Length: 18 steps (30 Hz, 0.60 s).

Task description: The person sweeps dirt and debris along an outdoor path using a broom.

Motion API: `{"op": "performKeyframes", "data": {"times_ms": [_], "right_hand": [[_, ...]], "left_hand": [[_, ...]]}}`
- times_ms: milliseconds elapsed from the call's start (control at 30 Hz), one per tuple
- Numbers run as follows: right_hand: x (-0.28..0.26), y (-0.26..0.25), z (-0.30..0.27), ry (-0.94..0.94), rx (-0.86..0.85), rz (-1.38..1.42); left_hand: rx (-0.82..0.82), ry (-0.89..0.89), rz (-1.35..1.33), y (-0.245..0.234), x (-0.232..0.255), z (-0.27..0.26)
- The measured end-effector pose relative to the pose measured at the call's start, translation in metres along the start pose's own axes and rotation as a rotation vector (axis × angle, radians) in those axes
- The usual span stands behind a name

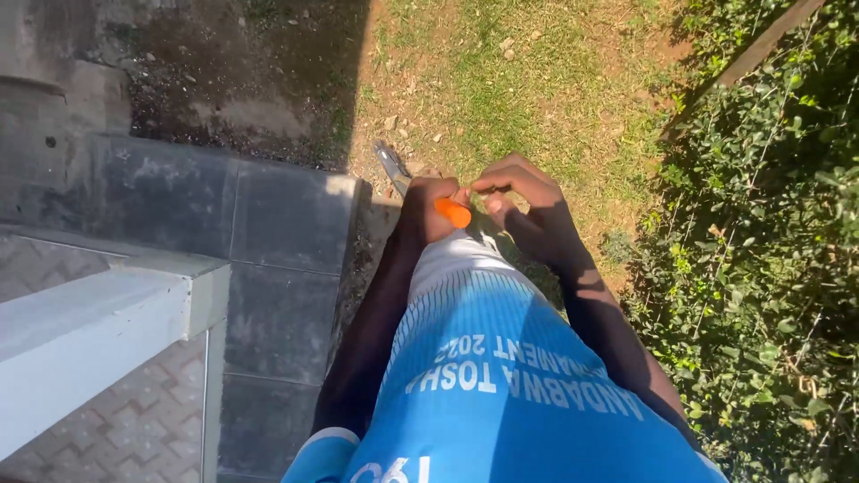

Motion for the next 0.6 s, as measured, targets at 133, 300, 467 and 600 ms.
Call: {"op": "performKeyframes", "data": {"times_ms": [133, 300, 467, 600], "right_hand": [[-0.019, -0.018, 0.062, -0.103, -0.081, -0.091], [-0.008, -0.036, 0.104, -0.009, -0.238, -0.332], [0.033, -0.08, 0.152, 0.029, -0.335, -0.42], [0.096, -0.119, 0.168, 0.055, -0.536, -0.525]], "left_hand": [[-0.057, 0.133, -0.126, 0.013, -0.009, 0.068], [-0.085, 0.085, 0.023, 0.027, 0.0, 0.124], [-0.181, -0.089, 0.096, 0.045, -0.019, 0.195], [-0.1, -0.19, 0.154, 0.086, -0.054, 0.229]]}}
Point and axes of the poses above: each hand's wrist, its own z-axis towards the middle knuckle, its own y-axis out of the palm, x = y × z, the point moved 6 cm from there along z, towards the middle knuckle
